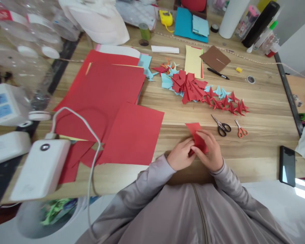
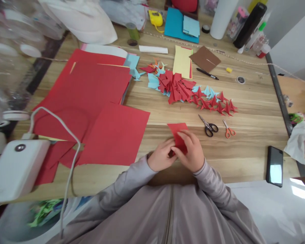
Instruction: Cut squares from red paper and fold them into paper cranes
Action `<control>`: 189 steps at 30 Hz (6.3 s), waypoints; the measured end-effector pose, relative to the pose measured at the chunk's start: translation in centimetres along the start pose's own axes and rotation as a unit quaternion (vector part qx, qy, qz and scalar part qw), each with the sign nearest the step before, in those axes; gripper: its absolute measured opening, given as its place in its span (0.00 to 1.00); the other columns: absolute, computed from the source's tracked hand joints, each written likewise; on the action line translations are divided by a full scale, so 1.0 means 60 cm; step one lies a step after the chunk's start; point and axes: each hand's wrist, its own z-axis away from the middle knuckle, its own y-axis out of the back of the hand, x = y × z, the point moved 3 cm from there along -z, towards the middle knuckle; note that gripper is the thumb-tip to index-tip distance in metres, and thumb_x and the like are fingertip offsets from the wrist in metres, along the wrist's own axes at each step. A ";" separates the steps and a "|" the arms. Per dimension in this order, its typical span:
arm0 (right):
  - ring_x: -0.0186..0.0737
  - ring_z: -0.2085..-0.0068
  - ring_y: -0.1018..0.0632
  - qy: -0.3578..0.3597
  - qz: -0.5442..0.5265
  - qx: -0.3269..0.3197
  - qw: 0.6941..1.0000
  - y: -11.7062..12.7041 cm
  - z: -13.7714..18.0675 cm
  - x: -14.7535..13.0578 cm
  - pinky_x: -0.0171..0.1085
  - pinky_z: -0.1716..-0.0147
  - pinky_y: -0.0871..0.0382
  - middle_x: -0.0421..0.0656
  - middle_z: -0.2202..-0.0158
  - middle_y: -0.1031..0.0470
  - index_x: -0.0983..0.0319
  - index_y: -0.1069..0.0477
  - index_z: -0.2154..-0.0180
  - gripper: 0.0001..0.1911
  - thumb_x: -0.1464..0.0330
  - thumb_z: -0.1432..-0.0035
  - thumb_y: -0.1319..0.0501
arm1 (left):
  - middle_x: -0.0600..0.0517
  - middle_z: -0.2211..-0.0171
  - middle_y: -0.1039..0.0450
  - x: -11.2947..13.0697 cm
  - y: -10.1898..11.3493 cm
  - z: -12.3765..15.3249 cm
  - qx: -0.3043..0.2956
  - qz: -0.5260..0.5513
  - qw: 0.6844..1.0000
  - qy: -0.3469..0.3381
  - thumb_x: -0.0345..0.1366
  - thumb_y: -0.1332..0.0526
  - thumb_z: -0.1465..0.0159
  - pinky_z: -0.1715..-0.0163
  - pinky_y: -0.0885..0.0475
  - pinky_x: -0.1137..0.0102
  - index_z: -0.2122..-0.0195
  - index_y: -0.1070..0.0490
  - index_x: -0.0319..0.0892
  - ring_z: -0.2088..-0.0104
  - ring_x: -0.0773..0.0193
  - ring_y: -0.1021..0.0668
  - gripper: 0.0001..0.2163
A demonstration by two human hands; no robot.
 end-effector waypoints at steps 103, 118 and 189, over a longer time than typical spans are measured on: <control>0.31 0.79 0.26 -0.147 0.156 -0.007 0.977 -0.017 -0.047 0.101 0.29 0.78 0.36 0.38 0.80 0.26 0.63 0.30 0.71 0.10 0.63 0.41 0.41 | 0.34 0.45 0.31 0.002 -0.006 -0.016 0.001 -0.419 0.908 -0.009 0.38 0.42 0.37 0.45 0.37 0.56 0.47 0.32 0.26 0.44 0.44 0.29 0.22; 0.32 0.73 0.26 -0.130 0.122 -0.001 0.984 -0.015 -0.050 0.099 0.30 0.72 0.31 0.43 0.72 0.24 0.64 0.23 0.60 0.10 0.69 0.39 0.42 | 0.34 0.39 0.39 -0.008 -0.012 -0.010 -0.053 -0.404 0.913 0.041 0.41 0.46 0.36 0.41 0.42 0.53 0.43 0.36 0.26 0.39 0.42 0.35 0.25; 0.33 0.75 0.26 -0.110 0.201 -0.014 0.973 -0.018 -0.051 0.099 0.32 0.74 0.33 0.44 0.74 0.25 0.63 0.23 0.55 0.14 0.68 0.38 0.45 | 0.34 0.37 0.43 -0.008 -0.020 -0.002 -0.065 -0.386 0.916 0.084 0.43 0.44 0.36 0.41 0.46 0.43 0.41 0.38 0.30 0.35 0.35 0.47 0.27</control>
